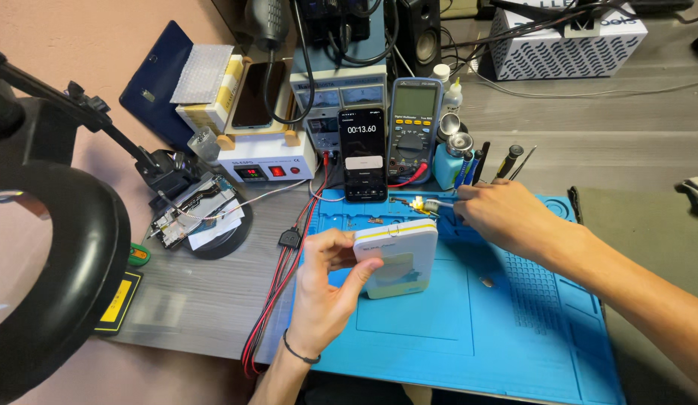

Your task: The person removes plastic wrapping from a mobile repair kit box, opens it by hand, and takes out a mobile phone battery, a repair manual, and a replacement screen assembly.

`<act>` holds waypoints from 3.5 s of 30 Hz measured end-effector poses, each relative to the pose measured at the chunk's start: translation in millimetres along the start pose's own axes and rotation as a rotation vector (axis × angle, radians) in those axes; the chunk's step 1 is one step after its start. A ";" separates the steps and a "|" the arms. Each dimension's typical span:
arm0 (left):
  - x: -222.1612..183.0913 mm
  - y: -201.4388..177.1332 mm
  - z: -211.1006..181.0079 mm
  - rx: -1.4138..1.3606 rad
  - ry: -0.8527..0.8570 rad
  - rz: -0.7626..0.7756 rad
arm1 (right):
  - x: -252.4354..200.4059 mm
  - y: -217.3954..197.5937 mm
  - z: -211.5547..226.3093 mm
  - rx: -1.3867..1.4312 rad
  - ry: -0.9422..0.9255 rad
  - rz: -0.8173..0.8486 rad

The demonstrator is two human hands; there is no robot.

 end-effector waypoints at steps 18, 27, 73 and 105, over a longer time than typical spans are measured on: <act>5.6 3.2 12.9 -0.026 -0.062 0.025 | 17.6 -18.0 5.1 0.190 0.053 0.284; 7.0 5.0 11.5 -0.024 -0.064 0.033 | 7.2 -12.7 -2.5 0.202 0.039 0.188; 10.6 9.9 18.2 -0.066 -0.092 0.012 | -33.6 -31.9 25.9 -0.084 -0.629 -0.338; 12.2 7.6 20.5 -0.108 -0.125 0.064 | -59.7 -117.2 32.9 1.987 0.496 -0.804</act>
Point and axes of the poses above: each hand's wrist, its own x-axis towards the middle knuckle, its own y-axis out of the palm, z = x × y, the point moved 10 cm from there along x, towards the middle knuckle, and after that the axes turned 14 degrees about -z, right-handed, at the moved point
